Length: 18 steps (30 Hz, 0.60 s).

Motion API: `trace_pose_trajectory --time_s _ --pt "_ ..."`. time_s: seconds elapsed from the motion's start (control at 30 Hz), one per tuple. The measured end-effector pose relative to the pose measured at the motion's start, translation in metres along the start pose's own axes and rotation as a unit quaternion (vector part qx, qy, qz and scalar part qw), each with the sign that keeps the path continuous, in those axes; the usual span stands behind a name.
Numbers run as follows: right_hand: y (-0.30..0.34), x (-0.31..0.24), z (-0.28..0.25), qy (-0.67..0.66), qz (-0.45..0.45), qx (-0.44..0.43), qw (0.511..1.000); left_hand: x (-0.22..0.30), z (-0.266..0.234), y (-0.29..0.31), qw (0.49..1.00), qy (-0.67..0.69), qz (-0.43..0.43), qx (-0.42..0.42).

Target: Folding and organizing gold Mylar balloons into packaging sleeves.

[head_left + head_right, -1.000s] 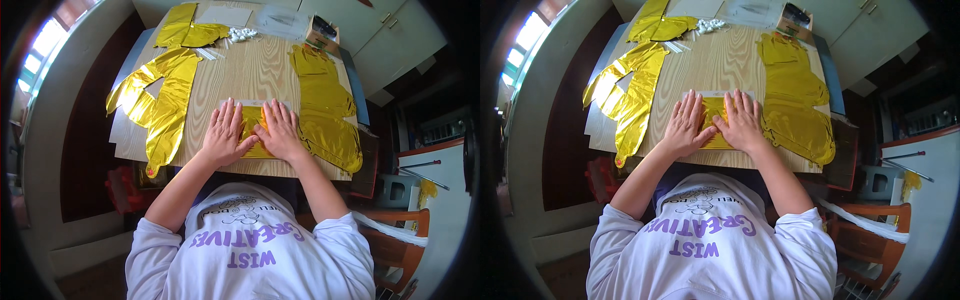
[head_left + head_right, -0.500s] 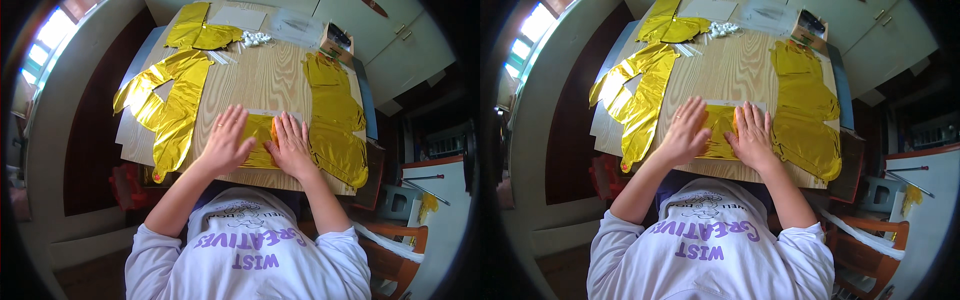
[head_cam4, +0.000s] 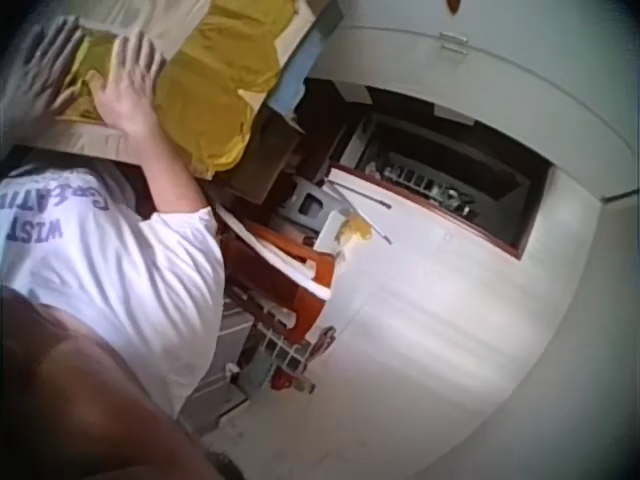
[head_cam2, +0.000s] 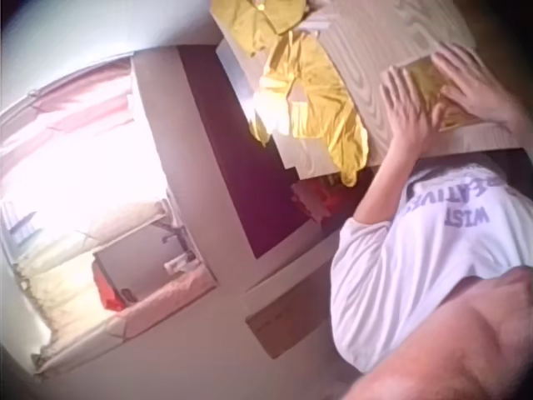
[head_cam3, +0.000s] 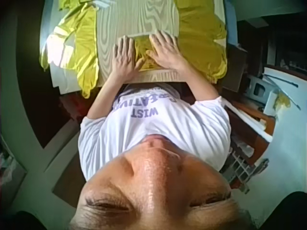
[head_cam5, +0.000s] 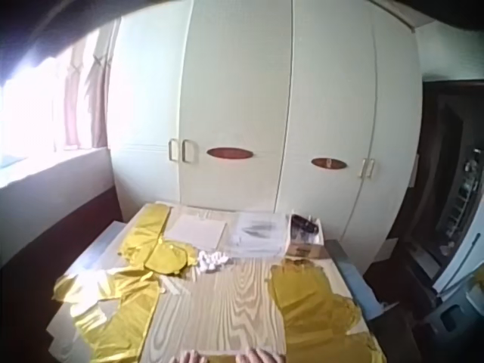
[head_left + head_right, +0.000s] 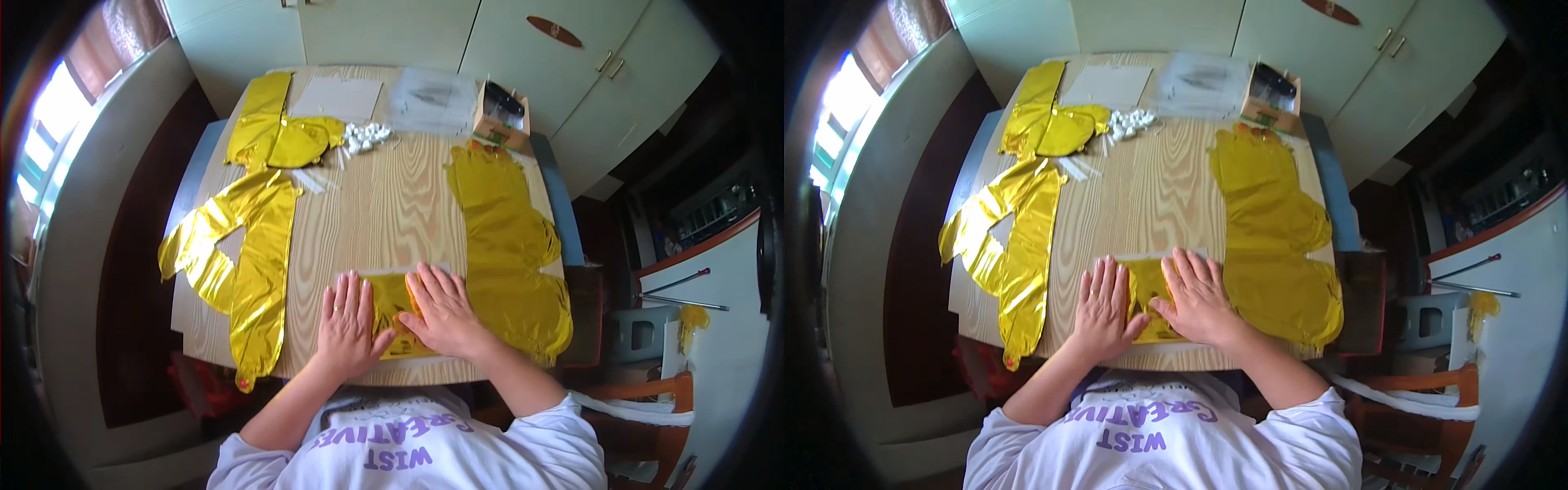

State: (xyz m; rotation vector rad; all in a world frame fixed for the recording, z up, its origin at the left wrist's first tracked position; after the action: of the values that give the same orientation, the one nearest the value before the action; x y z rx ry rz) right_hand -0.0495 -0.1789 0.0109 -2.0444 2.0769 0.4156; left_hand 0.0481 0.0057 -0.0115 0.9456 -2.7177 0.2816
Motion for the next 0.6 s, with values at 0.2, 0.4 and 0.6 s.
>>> trace_pose_trajectory --time_s 0.2,0.4,0.6 --pt "-0.149 0.122 -0.11 -0.24 0.059 0.163 0.955 0.0 -0.009 -0.001 0.999 0.029 -0.018 -0.032" --pt "-0.321 0.26 -0.116 -0.043 0.258 0.319 0.911 -0.001 -0.016 -0.001 0.988 0.143 -0.041 -0.031" --pt "-0.353 0.303 -0.108 -0.083 0.356 0.171 0.915 -0.009 -0.021 -0.005 0.979 0.178 -0.058 -0.086"
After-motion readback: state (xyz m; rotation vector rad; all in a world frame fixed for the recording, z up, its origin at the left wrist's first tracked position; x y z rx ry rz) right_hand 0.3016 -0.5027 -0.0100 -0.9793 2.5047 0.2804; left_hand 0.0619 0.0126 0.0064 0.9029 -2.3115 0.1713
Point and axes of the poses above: each hand's wrist, its own y-axis away from the middle knuckle, its own z-axis out of the palm, x = y × z, the point moved 2 cm from there along -y, towards the middle knuckle, and after that the axes turned 8 degrees about -z, right-handed, at the moved point
